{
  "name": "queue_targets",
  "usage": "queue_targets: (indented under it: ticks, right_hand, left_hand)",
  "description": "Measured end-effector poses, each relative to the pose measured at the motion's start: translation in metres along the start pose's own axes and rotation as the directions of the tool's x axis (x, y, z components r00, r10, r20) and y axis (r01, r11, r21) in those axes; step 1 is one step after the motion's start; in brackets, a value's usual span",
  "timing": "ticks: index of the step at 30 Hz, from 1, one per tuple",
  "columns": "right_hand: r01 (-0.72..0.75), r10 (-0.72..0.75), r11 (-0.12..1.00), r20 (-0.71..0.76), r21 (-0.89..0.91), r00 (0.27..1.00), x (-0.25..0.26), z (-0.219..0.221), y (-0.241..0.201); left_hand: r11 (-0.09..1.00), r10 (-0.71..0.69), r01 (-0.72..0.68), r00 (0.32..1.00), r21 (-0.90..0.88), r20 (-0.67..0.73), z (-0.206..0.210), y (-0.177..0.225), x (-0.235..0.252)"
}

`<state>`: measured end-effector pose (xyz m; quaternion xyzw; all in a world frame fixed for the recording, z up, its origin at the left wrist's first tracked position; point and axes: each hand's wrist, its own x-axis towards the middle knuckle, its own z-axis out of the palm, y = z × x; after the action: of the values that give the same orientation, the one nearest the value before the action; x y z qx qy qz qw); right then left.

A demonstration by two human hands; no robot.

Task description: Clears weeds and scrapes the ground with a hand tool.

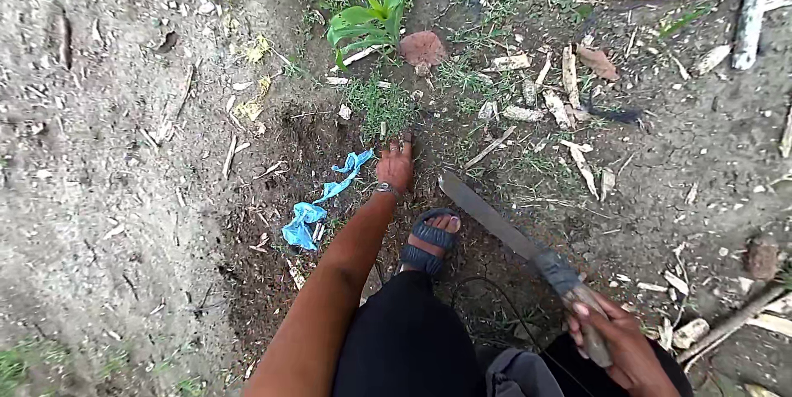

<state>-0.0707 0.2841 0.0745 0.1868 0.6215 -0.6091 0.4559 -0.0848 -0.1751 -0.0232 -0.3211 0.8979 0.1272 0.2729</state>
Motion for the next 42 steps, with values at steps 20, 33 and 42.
queue_targets:
  ticks: [20,33,42]
  right_hand:
    - [0.053,-0.049,0.994,0.043,-0.096,0.998,0.058,0.051,-0.017]
    - [0.087,-0.085,0.986,0.02,-0.144,0.996,0.009,0.018,-0.012]
    - [0.067,-0.063,0.994,0.062,-0.08,0.996,0.075,0.078,-0.036]
  left_hand:
    - [0.955,-0.063,0.043,0.996,-0.293,-0.06,-0.023,-0.016,0.003]
    - [0.45,-0.859,0.773,0.512,-0.447,0.021,0.002,-0.218,-0.114]
    - [0.543,-0.75,0.835,0.434,0.09,0.499,0.067,-0.292,-0.214]
